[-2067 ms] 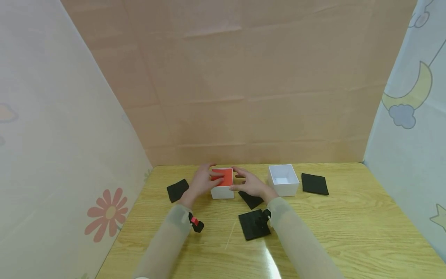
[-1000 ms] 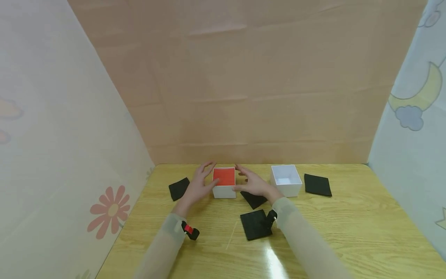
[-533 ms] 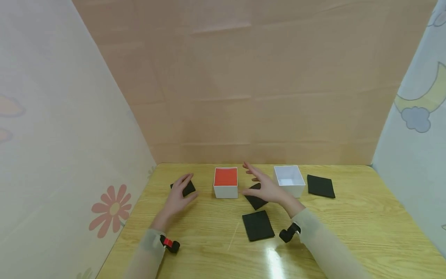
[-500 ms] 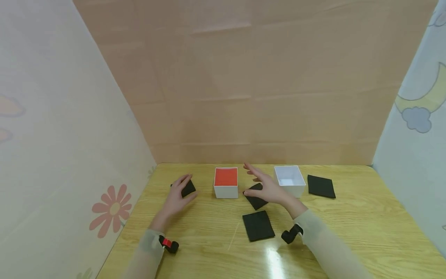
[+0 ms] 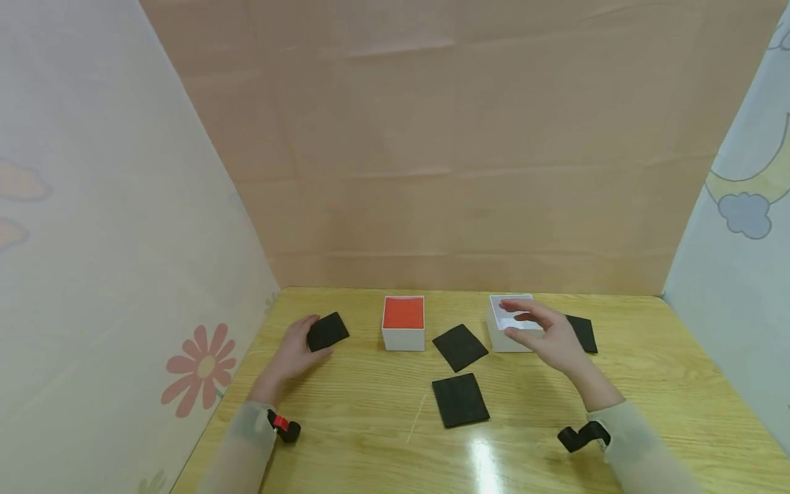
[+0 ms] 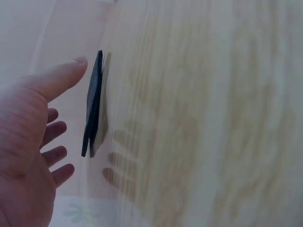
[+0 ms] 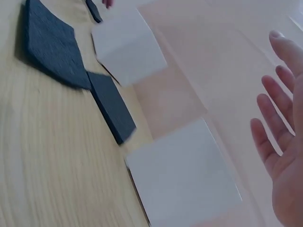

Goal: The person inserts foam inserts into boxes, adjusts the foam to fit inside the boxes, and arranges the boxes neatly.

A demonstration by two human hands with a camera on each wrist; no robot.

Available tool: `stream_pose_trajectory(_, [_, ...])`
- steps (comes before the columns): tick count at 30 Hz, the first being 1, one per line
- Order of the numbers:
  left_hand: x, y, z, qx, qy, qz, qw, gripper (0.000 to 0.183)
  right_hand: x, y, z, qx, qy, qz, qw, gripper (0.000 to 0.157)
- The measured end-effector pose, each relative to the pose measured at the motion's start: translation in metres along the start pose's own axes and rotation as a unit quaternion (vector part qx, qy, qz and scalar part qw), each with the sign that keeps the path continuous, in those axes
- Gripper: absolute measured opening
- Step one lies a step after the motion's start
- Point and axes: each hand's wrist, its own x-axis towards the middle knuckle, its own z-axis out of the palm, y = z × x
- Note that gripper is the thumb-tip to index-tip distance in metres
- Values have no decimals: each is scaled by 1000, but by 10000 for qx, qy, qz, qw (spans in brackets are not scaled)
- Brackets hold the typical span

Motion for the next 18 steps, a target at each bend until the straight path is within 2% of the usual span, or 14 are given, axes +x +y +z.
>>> stream_pose_trajectory(4, [2,-1,-1,222,-149,-82,9996,90,-7,9,-26,-121,509,291,9982,54])
stream_pose_trajectory(9, [7,-2,-2,491,-337,-202,9980,94,-14,29,-52,-246,628,743,9950,62])
stream_pose_trajectory(11, [10,-4,-2,573,-404,-203,9973,95,-17,36,-60,-462,421,972,9933,70])
stream_pose_trajectory(13, [13,-5,-2,684,-465,-203,9964,97,-17,41,-65,-561,45,1258,9905,78])
stream_pose_trajectory(16, [16,-3,-3,858,-580,-273,9942,100,-16,48,-70,-698,-647,1636,9819,89])
stream_pose_trajectory(18, [19,-1,-4,933,-663,-367,9927,101,-14,53,-71,-657,-937,1882,9754,94])
